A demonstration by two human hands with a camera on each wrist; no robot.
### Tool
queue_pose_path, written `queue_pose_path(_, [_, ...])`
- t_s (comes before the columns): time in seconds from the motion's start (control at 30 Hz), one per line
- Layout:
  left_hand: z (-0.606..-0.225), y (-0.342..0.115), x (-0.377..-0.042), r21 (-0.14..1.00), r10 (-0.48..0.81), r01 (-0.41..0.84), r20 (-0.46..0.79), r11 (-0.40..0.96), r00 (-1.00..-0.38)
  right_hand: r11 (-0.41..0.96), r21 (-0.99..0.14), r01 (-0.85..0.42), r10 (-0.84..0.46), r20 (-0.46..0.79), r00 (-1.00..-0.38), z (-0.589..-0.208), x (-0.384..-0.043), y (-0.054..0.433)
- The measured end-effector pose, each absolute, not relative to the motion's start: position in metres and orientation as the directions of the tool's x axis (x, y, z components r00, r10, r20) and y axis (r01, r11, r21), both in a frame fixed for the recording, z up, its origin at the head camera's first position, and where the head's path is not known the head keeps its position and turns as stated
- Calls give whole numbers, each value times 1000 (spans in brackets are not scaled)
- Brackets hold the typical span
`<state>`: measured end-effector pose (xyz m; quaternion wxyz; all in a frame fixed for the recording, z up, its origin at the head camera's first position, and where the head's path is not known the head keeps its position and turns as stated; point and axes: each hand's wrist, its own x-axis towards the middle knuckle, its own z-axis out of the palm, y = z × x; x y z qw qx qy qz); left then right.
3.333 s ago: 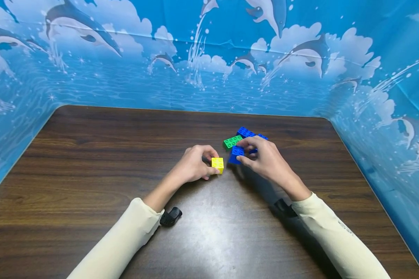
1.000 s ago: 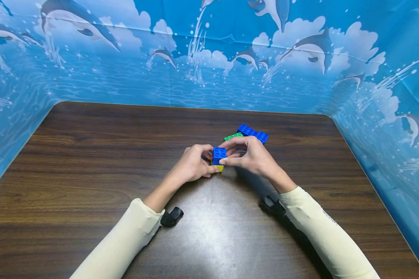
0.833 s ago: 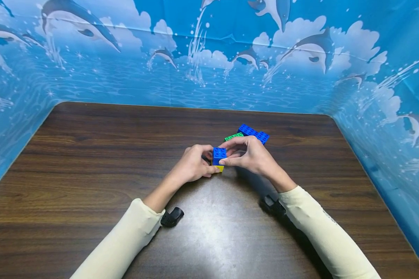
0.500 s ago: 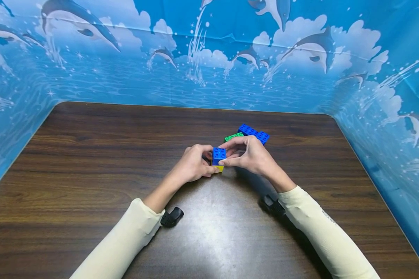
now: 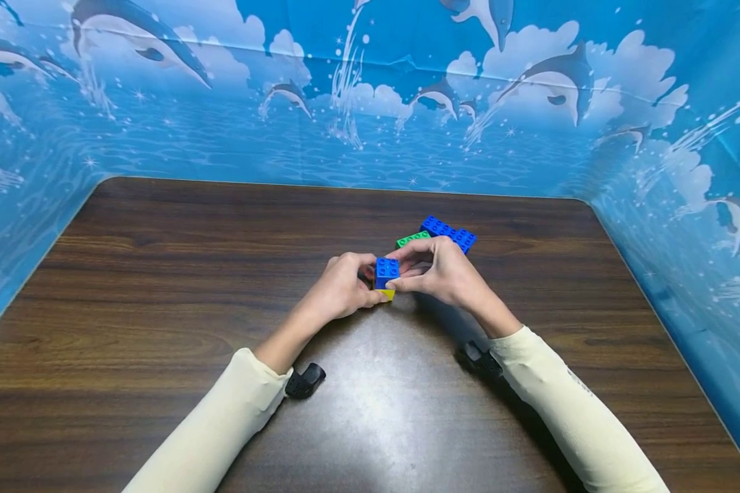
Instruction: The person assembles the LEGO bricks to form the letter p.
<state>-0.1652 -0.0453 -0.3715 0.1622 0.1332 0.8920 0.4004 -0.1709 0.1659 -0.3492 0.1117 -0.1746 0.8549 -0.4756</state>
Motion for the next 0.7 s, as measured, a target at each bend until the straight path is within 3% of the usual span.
queue_pose_path(0.7, [-372,-42,-164,720,319,121,-146,683,-936,463,-866,-190,-433,-34,-901,-343,-175,178])
